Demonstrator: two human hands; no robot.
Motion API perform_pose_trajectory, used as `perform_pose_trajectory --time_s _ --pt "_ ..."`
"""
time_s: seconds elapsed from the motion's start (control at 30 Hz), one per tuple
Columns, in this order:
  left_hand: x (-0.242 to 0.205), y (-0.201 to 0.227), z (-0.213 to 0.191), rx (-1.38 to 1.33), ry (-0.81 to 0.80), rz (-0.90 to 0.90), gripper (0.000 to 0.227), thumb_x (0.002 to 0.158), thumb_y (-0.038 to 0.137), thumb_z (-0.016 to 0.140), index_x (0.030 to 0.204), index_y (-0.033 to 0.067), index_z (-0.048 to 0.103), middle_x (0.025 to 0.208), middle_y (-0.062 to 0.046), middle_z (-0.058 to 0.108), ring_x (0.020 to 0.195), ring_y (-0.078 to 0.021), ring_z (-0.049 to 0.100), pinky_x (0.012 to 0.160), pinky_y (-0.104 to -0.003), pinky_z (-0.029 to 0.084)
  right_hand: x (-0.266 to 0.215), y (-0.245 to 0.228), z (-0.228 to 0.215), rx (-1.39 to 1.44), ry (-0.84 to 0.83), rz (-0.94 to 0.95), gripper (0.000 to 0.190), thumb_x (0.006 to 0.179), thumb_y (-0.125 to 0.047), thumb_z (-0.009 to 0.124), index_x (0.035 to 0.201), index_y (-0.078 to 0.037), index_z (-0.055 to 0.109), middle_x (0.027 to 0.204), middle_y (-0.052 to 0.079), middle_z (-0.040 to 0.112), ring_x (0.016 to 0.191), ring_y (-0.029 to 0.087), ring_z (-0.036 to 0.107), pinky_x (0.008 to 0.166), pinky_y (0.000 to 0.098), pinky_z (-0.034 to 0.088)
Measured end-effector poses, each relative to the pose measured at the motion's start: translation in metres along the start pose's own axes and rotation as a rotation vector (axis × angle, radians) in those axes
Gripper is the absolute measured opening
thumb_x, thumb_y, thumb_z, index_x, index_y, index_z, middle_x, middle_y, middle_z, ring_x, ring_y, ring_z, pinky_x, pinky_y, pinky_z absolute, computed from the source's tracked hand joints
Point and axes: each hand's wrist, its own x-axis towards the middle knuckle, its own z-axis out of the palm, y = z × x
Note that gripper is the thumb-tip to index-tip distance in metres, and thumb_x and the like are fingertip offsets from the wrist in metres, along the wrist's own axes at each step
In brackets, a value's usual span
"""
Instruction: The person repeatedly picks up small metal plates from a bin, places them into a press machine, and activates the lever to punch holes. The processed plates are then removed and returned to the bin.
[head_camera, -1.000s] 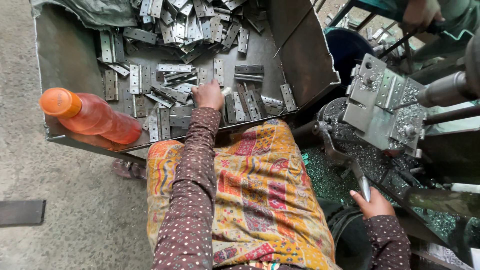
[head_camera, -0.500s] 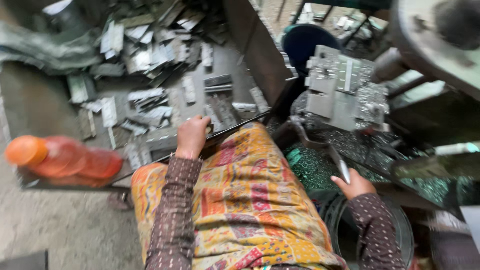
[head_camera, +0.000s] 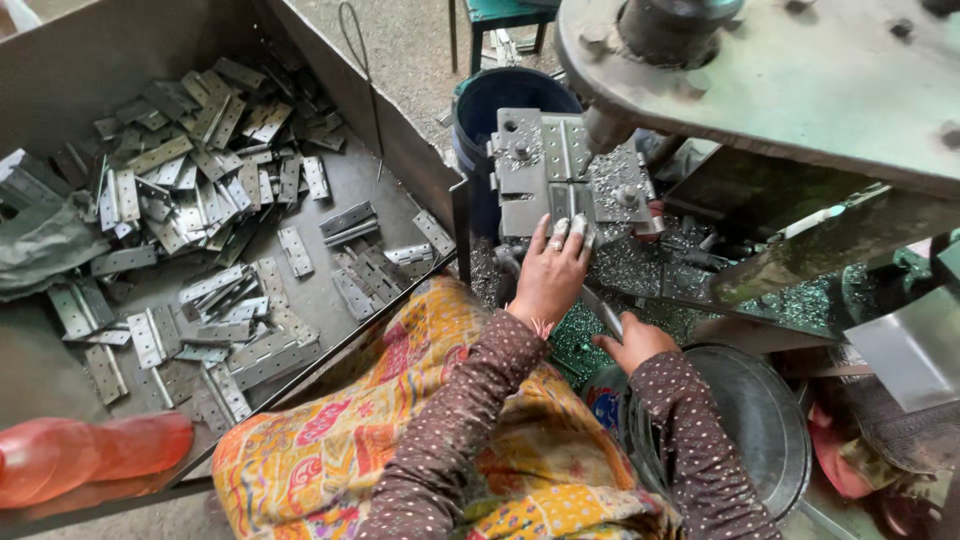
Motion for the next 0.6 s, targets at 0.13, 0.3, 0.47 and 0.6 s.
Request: perform_pose_trajectory --time_s 0.13,0.3,0.47,0.6 --pt "0.000 0.007 0.037 0.183 0.056 -0.166 0.053 0.090 0.025 0.054 0.134 -0.0010 0.066 0.140 -0.018 0.059 0.133 -0.0283 0.054 0.125 -0.051 0.016 0.004 -0.001 -0.002 -0.023 -0.006 -0.024 0.063 0.085 -0.065 0.065 0.106 -0.007 0.059 0.080 0.018 0.073 0.078 0.038 0.073 0.072 0.0496 0.057" --pt "-0.003 0.000 0.054 0.133 -0.160 -0.233 0.041 0.093 0.016 0.052 0.126 -0.0034 0.067 0.143 -0.019 0.058 0.139 -0.0320 0.052 0.126 -0.058 0.010 0.009 0.007 0.013 -0.002 0.027 -0.050 0.061 0.084 -0.063 0.067 0.105 -0.006 0.061 0.080 0.018 0.072 0.076 0.037 0.073 0.071 0.0486 0.059" --pt "0.017 -0.004 0.060 0.178 -0.143 -0.235 0.039 0.090 0.015 0.053 0.122 -0.0016 0.069 0.142 -0.020 0.059 0.135 -0.0331 0.054 0.125 -0.058 0.007 0.014 0.027 0.062 0.153 -0.014 0.042 0.055 0.088 -0.058 0.062 0.105 -0.006 0.062 0.079 0.016 0.074 0.068 0.034 0.076 0.066 0.0463 0.063" --pt "0.016 -0.007 0.055 0.124 -0.183 -0.237 0.036 0.091 0.013 0.055 0.121 -0.0018 0.070 0.137 -0.019 0.060 0.133 -0.0340 0.055 0.125 -0.059 0.006 0.018 0.035 0.119 0.213 0.156 -0.022 0.047 0.092 -0.051 0.063 0.107 -0.007 0.060 0.078 0.020 0.072 0.071 0.039 0.071 0.069 0.0502 0.057"
